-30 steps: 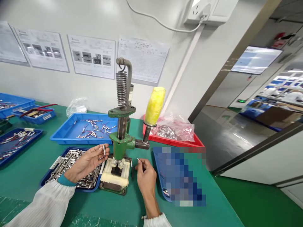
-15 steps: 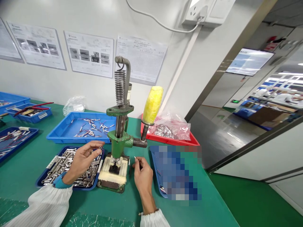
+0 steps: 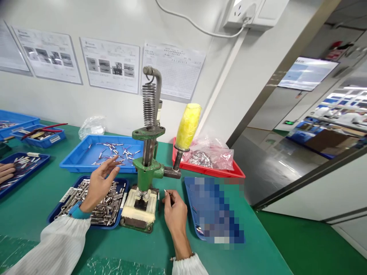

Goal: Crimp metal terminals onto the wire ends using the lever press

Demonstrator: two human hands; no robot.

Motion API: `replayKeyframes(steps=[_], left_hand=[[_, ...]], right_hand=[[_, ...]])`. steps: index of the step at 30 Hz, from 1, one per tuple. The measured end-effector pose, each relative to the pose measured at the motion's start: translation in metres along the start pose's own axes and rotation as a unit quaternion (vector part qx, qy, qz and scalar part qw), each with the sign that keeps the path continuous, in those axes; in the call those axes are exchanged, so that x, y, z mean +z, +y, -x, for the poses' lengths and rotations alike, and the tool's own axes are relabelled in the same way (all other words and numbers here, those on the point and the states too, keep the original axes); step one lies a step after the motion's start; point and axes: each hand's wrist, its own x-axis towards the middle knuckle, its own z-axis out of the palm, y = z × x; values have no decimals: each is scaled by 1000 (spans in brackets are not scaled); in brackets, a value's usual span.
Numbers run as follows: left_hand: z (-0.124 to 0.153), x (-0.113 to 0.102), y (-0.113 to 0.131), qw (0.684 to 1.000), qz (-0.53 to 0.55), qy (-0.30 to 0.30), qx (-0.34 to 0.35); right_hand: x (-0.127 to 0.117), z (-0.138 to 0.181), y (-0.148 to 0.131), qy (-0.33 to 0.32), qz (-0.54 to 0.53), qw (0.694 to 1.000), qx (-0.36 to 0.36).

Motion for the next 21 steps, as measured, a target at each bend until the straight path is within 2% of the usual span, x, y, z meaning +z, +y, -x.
replayKeyframes(steps=[2,6,9,15,18,21], left_hand=[[-6,-6,-6,996,-90,-20,-5],[-4,-16,-13,949,-281,-143,28],[5,-14,-13,927,-319,-196,33],[9,-10,-12,899,-366,-237,40],[9,-10,-11,892,-371,-253,44],[12,-10,-8,886,-387,-254,42]], right_hand=[[0,0,-1,1,-1,1000,1],[-1,1,-2,-2,-8,1000,4],[0,1,-2,3,-23,1000,9],[-9,0,-17,-4,-94,995,25],[-16,17,-39,-5,-139,989,51],[-15,44,-61,25,-174,982,64]])
